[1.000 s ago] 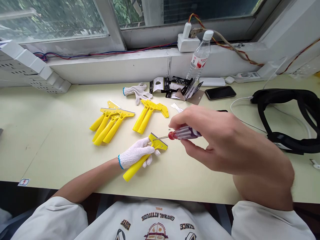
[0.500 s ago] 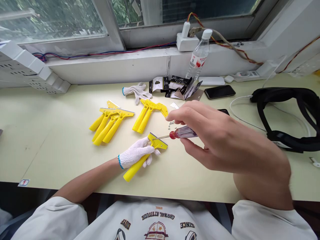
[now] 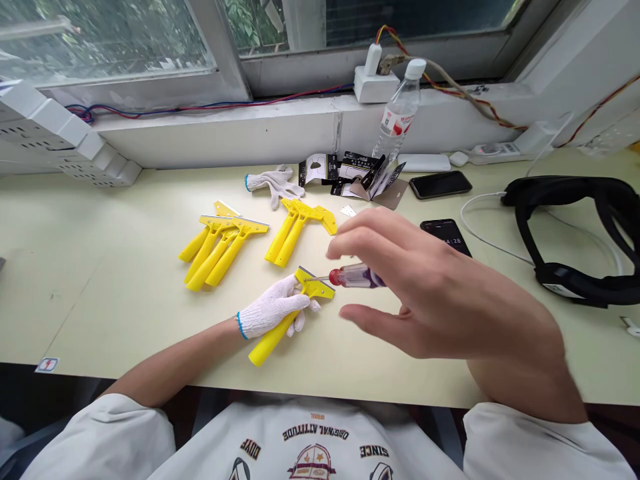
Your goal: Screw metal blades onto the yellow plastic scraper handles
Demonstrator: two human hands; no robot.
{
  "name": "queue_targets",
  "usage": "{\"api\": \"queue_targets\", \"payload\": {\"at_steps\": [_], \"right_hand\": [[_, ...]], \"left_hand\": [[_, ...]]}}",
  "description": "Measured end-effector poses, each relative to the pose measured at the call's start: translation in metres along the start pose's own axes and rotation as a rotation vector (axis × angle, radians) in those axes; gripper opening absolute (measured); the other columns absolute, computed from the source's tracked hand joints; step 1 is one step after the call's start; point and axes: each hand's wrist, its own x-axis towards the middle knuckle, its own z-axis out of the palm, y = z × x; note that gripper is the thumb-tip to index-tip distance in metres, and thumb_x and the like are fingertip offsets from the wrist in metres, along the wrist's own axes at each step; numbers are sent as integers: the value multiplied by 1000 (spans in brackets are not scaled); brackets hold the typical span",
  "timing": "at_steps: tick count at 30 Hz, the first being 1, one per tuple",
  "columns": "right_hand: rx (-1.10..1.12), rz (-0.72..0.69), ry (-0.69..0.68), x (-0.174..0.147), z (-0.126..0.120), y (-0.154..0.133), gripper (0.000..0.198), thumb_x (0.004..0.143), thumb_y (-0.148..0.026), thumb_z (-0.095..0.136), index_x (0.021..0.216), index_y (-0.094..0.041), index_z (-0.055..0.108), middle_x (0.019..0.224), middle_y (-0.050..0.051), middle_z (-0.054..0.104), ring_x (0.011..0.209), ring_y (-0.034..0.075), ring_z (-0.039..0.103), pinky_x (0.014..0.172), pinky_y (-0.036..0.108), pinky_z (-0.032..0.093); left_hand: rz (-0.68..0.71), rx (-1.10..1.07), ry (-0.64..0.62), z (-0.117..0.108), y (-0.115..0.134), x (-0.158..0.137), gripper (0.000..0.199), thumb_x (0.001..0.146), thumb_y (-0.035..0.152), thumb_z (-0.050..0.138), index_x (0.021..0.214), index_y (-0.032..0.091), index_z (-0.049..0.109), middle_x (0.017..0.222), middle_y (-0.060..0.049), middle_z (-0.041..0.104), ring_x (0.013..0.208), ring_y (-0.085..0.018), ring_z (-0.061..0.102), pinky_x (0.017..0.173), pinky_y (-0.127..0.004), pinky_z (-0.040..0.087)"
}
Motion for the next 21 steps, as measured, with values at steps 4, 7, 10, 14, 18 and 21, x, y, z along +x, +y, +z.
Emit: {"api": "queue_targets", "payload": {"at_steps": [4, 7, 10, 14, 18, 21], "right_hand": [[-339, 311, 115, -2, 8, 2, 44, 106, -64, 54, 91, -23, 60, 59, 0, 52, 47, 19, 46, 51, 36, 31], [-254, 272, 75, 0, 3, 6, 31, 109, -46, 56, 89, -23, 61, 64, 1, 60, 52, 19, 52, 55, 36, 34], [-14, 66, -22, 1, -6, 8, 7, 105, -27, 60, 107, -25, 67, 98, 6, 74, 83, 24, 71, 73, 38, 51], [-16, 148, -73, -5, -6, 8, 26, 103, -40, 64, 126, -26, 66, 112, 10, 77, 93, 30, 74, 77, 40, 54], [-403, 458, -10, -7, 0, 10, 53, 109, -66, 41, 97, -23, 69, 63, 5, 64, 51, 24, 55, 56, 37, 33], [-283, 322, -32, -4, -3, 14, 40, 110, -52, 47, 89, -24, 67, 65, 3, 64, 53, 22, 56, 57, 36, 34]], "left_hand": [[-8, -3, -1, -2, -1, 1, 40, 94, 34, 70, 128, 17, 55, 113, -12, 74, 53, -11, 68, 42, -22, 53], [-11, 5, 1, -2, -3, 2, 38, 93, 33, 70, 125, 18, 56, 113, -11, 74, 53, -11, 67, 41, -22, 53], [-7, 6, -4, -2, -3, 2, 38, 94, 34, 71, 125, 18, 56, 114, -11, 74, 53, -11, 68, 42, -22, 54], [-3, 2, -7, -3, -4, 3, 40, 94, 35, 71, 127, 18, 55, 114, -12, 74, 54, -11, 68, 41, -22, 53], [-6, 1, -15, -5, -5, 4, 39, 95, 34, 71, 127, 18, 55, 115, -12, 74, 54, -11, 68, 42, -23, 54], [-10, 4, -14, -5, -5, 4, 39, 95, 33, 70, 127, 18, 55, 115, -12, 74, 54, -11, 68, 42, -23, 54]]}}
